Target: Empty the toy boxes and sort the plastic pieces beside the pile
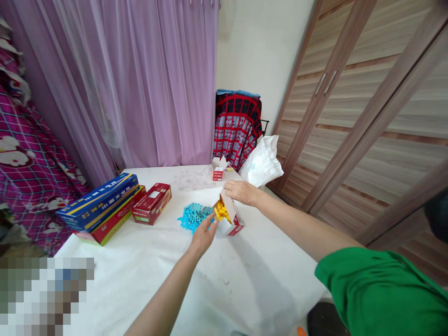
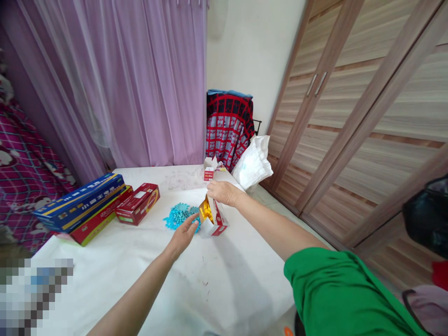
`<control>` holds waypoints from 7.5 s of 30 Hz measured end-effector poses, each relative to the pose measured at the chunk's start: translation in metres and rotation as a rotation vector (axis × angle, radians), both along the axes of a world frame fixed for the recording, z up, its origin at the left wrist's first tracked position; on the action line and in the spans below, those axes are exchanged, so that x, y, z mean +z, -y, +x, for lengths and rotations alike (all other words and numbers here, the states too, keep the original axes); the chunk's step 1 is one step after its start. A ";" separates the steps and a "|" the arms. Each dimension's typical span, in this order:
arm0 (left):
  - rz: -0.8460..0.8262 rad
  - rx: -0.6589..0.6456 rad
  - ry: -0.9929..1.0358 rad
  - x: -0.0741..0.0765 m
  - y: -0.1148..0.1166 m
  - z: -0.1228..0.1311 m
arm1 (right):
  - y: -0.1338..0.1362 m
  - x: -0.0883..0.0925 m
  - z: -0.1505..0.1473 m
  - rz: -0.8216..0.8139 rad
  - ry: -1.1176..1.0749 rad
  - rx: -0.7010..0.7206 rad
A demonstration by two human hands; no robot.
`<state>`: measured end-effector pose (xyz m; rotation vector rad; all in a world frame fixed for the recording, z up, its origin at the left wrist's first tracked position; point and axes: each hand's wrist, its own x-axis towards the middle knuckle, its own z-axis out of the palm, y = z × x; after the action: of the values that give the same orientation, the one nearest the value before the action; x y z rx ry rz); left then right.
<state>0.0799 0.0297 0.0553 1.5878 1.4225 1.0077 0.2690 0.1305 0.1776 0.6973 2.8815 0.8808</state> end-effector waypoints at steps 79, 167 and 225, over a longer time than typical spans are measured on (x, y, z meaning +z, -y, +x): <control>-0.174 0.432 0.092 -0.015 0.018 -0.097 | 0.149 -0.162 -0.098 -1.028 -1.870 -0.490; 0.116 0.239 -0.861 -0.051 -0.054 -0.093 | 0.012 -0.169 -0.089 -0.663 -0.954 -0.507; 0.140 0.180 -0.704 0.020 -0.001 -0.187 | -0.008 -0.151 -0.051 -0.621 -1.362 -0.312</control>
<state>-0.1072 0.0310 0.0758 2.0649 2.0222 0.6736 0.2185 0.1389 0.0269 2.1202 3.3674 -0.9100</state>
